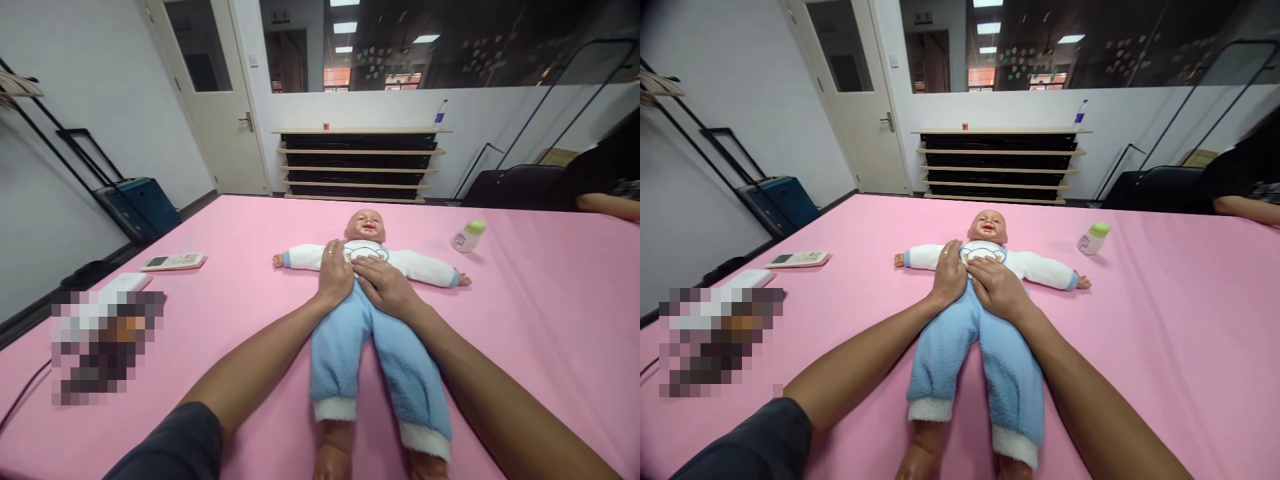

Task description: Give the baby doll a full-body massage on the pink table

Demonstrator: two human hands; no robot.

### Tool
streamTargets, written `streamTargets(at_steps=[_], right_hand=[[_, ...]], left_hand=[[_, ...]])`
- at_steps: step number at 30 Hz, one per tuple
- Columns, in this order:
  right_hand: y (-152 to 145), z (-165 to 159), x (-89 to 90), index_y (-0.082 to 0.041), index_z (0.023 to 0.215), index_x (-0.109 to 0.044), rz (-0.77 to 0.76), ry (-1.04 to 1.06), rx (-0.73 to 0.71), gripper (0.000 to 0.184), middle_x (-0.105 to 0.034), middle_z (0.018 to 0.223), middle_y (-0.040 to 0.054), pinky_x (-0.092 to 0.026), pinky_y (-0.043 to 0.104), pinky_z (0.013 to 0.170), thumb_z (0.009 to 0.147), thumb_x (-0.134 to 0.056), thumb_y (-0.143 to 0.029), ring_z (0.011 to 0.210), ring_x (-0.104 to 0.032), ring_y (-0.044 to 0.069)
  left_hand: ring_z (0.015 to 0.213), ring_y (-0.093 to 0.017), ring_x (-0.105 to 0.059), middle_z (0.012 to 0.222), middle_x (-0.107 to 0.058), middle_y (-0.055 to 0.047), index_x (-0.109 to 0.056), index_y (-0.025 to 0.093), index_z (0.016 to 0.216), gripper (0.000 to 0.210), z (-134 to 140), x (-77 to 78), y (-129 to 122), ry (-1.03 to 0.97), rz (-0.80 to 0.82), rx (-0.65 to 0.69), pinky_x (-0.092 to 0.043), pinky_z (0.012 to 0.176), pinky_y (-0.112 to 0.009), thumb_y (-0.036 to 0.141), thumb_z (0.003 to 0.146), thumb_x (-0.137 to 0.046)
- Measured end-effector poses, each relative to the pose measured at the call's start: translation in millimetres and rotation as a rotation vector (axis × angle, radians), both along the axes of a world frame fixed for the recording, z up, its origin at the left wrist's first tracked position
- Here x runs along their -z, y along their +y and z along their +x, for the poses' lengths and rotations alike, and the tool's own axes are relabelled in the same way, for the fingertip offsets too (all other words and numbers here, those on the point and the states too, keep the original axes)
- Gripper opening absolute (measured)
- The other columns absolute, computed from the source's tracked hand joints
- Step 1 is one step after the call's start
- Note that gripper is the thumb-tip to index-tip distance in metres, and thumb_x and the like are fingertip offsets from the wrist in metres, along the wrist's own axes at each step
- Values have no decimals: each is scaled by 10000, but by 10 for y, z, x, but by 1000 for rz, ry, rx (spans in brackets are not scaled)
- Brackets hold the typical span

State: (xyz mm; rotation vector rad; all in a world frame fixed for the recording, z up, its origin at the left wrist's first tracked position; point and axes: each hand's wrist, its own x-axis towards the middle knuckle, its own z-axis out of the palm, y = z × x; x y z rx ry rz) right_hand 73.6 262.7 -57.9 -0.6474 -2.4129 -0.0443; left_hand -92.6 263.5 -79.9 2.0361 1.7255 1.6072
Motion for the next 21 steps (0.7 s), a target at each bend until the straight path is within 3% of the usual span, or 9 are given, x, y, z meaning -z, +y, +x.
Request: streamTargets(at_steps=[4,12,16,21], right_hand=[[64,-12,-4,-176,1386,-541,-89,-41,96,439,-524,1436,92,-341,491,1175,967,-436,-255,1367,-458,239],[114,-23,34,-176,1454,-455,-198,21,322,507,-431,1511,88,-266,465,1202,968,-424,-320,1421,-364,239],[94,-22,48,-107,1432,-454,-249,67,508,522,-446,1491,136,-277,449,1188,973,-388,-347,1405,-381,250],[47,1,97,-39,1325,-520,-303,147,756,478,-558,1352,212,-338,477,1124,970,-334,-300,1297,-495,289]], left_hand=[[1335,-249,-439,1367,-521,-151,-500,126,1317,519,11,-31,-71,13,102,79,-353,1161,-481,60,806,-436],[1316,-237,-483,1357,-568,-136,-539,150,1286,404,45,-138,-197,233,226,313,-386,1140,-480,144,892,-449],[1365,-251,-446,1370,-568,-138,-537,151,1307,414,29,-146,-182,345,230,402,-383,1138,-499,160,903,-445],[1381,-246,-434,1389,-571,-105,-531,169,1350,452,23,-187,-149,468,134,520,-359,1152,-491,167,908,-432]])
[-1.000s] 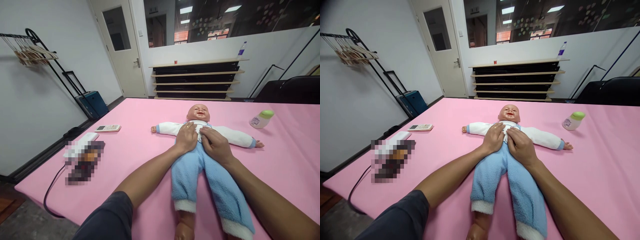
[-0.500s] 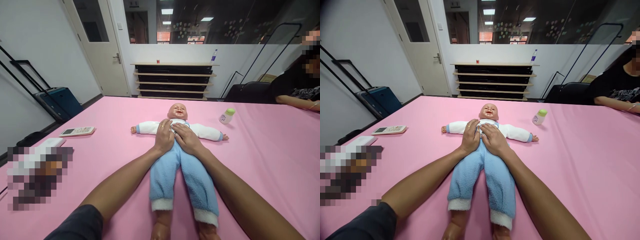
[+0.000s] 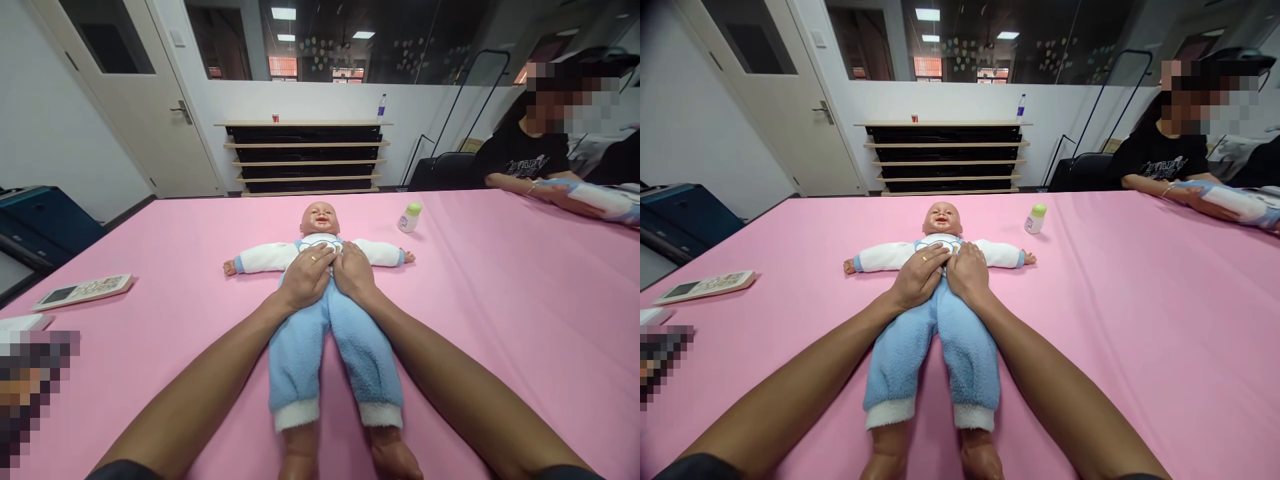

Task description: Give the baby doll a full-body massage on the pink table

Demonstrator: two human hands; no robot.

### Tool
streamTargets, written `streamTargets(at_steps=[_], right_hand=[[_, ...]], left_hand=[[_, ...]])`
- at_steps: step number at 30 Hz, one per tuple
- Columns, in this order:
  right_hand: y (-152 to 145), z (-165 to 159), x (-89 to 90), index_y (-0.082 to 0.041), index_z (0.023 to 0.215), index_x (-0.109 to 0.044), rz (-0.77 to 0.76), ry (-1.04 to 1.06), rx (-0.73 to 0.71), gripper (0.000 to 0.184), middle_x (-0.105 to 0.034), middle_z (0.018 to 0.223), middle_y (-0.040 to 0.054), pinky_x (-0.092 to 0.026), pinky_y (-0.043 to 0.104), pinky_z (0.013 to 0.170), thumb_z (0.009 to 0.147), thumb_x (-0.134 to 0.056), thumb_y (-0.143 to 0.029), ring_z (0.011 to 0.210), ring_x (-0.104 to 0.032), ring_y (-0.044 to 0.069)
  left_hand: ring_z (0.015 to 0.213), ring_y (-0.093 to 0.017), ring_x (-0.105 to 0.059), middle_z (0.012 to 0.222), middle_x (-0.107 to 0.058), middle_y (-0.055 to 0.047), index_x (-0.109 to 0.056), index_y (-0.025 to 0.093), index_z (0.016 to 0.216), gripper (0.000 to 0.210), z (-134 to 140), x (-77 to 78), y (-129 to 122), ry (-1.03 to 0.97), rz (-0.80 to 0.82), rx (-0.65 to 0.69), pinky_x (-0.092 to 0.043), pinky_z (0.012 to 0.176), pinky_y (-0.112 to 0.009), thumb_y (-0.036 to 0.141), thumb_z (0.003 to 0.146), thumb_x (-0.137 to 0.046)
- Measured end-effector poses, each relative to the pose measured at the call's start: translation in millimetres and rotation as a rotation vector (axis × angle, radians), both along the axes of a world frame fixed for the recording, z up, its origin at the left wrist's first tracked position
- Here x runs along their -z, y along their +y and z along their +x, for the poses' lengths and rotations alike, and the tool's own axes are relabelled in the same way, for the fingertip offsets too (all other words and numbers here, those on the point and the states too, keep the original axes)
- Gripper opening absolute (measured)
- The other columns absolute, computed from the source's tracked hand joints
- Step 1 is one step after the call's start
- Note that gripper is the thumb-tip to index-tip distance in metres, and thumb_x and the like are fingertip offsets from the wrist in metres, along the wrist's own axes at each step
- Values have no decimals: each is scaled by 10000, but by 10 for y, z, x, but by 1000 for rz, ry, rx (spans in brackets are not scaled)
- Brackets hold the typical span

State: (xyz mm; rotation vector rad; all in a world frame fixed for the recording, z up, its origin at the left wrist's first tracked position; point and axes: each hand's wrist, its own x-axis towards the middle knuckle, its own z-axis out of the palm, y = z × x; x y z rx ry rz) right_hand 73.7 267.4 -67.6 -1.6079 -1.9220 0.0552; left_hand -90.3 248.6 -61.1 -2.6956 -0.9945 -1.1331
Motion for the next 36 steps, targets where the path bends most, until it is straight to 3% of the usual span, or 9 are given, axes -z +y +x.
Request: streamTargets(at_steps=[5,8,11,17,22,25,30,36], right_hand=[[-59,5,33,-40,1262,-554,178,47,28,421,-577,1307,221,-364,497,1101,919,-381,-211,1267,-503,304],[-98,-4,14,-81,1258,-564,363,64,-117,407,-585,1302,183,-374,486,1107,895,-408,-184,1259,-500,282],[-145,-8,-37,-122,1200,-606,439,61,-318,364,-629,1234,139,-421,449,1082,887,-425,-170,1201,-543,252],[-212,-7,-138,-196,1211,-635,361,6,-595,371,-643,1240,98,-437,457,1080,897,-438,-182,1199,-564,240],[-117,-26,-142,-220,1286,-615,272,-83,-740,392,-599,1344,80,-377,503,1131,929,-455,-235,1291,-519,253],[-25,-24,-96,-217,1376,-549,208,-120,-701,441,-546,1413,82,-347,516,1155,954,-437,-281,1347,-473,259],[98,14,18,-188,1459,-447,151,-114,-553,518,-441,1503,96,-311,548,1168,963,-416,-335,1413,-387,272],[171,40,106,-138,1439,-447,148,-77,-376,515,-454,1485,138,-339,553,1141,973,-364,-339,1391,-410,290]], left_hand=[[1419,-229,-382,1462,-519,-22,-530,246,1380,445,-9,-58,32,104,-189,-45,-283,1194,-484,229,951,-413],[1450,-225,-330,1504,-468,-1,-519,268,1395,435,-10,-60,55,104,-247,-135,-225,1214,-500,277,986,-370],[1456,-225,-317,1523,-443,-19,-483,259,1425,449,-10,-17,87,55,-267,-207,-227,1209,-513,289,996,-353],[1335,-222,-490,1387,-580,-108,-603,148,1279,394,-42,161,182,-298,-237,-302,-335,1175,-486,193,949,-394],[1266,-210,-551,1318,-622,-115,-588,149,1270,389,-70,196,177,-592,-240,-396,-429,1118,-459,178,937,-389],[1339,-221,-483,1384,-569,-123,-538,151,1318,403,-44,144,97,-545,-170,-374,-384,1155,-471,210,940,-410],[1381,-227,-438,1430,-528,-128,-504,161,1338,419,-9,34,-52,-325,-47,-198,-350,1178,-487,249,934,-432],[1397,-239,-420,1423,-533,-149,-499,139,1343,435,-4,-30,-99,-160,25,-90,-353,1171,-490,271,937,-416]])
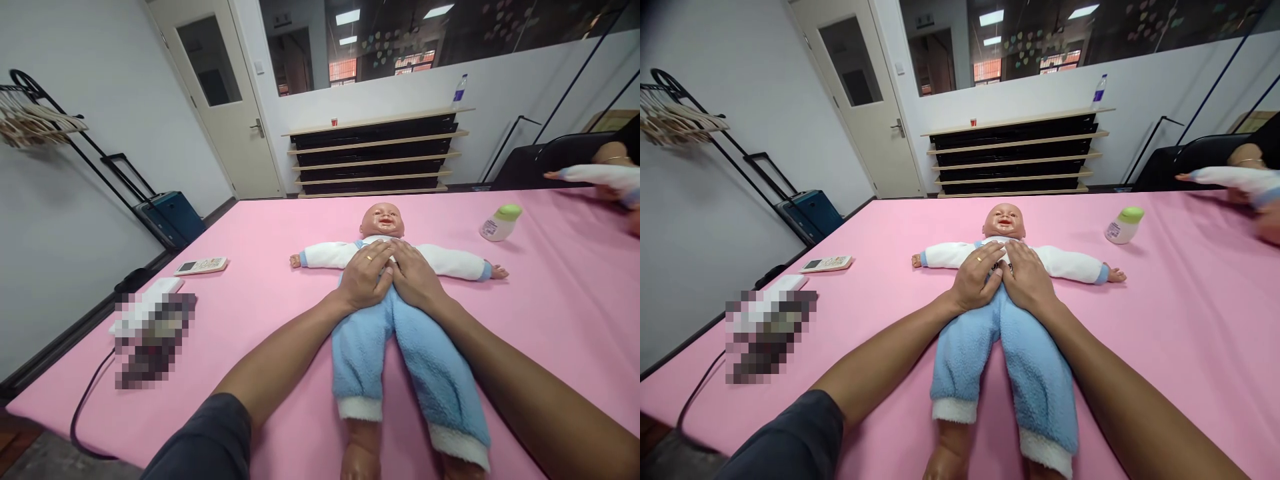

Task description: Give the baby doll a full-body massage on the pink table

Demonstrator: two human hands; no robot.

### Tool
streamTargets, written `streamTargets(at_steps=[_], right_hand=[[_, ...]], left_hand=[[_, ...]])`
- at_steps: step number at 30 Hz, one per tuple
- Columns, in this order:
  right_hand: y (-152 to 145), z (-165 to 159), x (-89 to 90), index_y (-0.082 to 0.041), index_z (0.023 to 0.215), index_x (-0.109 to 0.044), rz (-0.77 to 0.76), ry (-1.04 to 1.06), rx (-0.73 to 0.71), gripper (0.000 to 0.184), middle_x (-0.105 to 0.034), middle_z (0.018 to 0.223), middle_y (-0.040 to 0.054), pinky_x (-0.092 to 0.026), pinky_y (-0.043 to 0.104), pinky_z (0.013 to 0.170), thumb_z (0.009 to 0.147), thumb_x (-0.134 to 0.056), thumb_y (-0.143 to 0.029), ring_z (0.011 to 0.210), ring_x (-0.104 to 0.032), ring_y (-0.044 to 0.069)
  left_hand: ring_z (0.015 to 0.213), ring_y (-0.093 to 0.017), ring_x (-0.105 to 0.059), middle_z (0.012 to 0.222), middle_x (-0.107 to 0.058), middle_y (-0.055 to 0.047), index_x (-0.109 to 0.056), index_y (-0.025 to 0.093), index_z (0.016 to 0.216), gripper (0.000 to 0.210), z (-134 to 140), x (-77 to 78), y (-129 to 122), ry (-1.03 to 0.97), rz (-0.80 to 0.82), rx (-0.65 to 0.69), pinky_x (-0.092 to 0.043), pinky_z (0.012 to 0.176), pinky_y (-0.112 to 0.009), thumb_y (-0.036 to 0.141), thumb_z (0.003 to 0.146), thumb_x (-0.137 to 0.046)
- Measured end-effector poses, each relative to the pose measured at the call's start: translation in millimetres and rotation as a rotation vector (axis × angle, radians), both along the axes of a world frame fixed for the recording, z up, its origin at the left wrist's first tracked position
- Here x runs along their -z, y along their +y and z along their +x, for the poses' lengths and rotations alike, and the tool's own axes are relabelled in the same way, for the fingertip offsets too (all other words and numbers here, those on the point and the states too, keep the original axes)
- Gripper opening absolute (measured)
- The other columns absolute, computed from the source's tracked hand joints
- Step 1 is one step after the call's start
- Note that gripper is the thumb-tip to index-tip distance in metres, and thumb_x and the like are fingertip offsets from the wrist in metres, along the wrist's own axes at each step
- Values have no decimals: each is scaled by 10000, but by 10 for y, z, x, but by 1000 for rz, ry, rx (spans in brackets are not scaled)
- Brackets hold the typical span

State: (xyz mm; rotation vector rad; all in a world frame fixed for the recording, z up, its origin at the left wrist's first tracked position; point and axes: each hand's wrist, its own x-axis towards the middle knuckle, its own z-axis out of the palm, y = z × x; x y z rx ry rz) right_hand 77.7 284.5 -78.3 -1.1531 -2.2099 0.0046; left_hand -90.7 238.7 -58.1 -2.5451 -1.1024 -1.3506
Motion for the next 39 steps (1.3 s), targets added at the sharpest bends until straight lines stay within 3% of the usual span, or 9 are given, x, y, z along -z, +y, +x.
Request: streamTargets(at_steps=[7,11,14,21,29,33,39], right_hand=[[-32,50,72,-78,1153,-631,-45,154,347,483,-651,1164,234,-454,537,1016,985,-288,-374,1142,-604,341],[-85,36,76,-56,1263,-576,61,244,383,506,-614,1247,239,-433,558,1043,984,-308,-382,1208,-566,351],[-124,5,49,-57,1345,-522,141,266,325,524,-567,1334,221,-395,555,1094,986,-310,-373,1288,-507,335],[-268,-38,-99,-122,1342,-545,221,258,95,456,-580,1344,159,-382,520,1134,975,-358,-318,1309,-500,289],[-266,-41,-154,-186,1230,-643,193,100,-266,353,-649,1276,73,-406,433,1141,944,-446,-248,1277,-547,229],[-158,-40,-138,-201,1324,-590,91,1,-286,407,-581,1377,63,-373,462,1158,968,-407,-273,1330,-501,226],[-39,-18,-71,-201,1452,-461,8,-22,-174,505,-455,1495,80,-305,541,1176,964,-408,-320,1403,-406,266]], left_hand=[[1421,-251,-388,1439,-528,-128,-523,152,1347,442,4,-31,32,185,-34,95,-325,1177,-486,266,933,-421],[1403,-245,-414,1445,-532,-78,-543,206,1348,426,-1,-33,86,251,-149,86,-309,1178,-486,268,944,-425],[1416,-236,-393,1466,-514,-48,-549,234,1350,419,-5,-19,125,232,-209,11,-279,1189,-492,273,959,-402],[1427,-243,-373,1491,-483,-57,-534,234,1370,426,-12,77,200,118,-254,-120,-283,1185,-518,309,973,-401],[1410,-242,-403,1460,-500,-137,-481,133,1397,466,-64,278,338,-265,-278,-305,-321,1192,-507,211,951,-371],[1446,-248,-345,1504,-445,-134,-423,153,1434,485,-49,244,261,-286,-232,-301,-305,1200,-519,245,959,-394],[1470,-237,-296,1518,-422,-147,-421,133,1419,477,6,95,90,-109,-53,-156,-282,1213,-490,251,959,-387]])
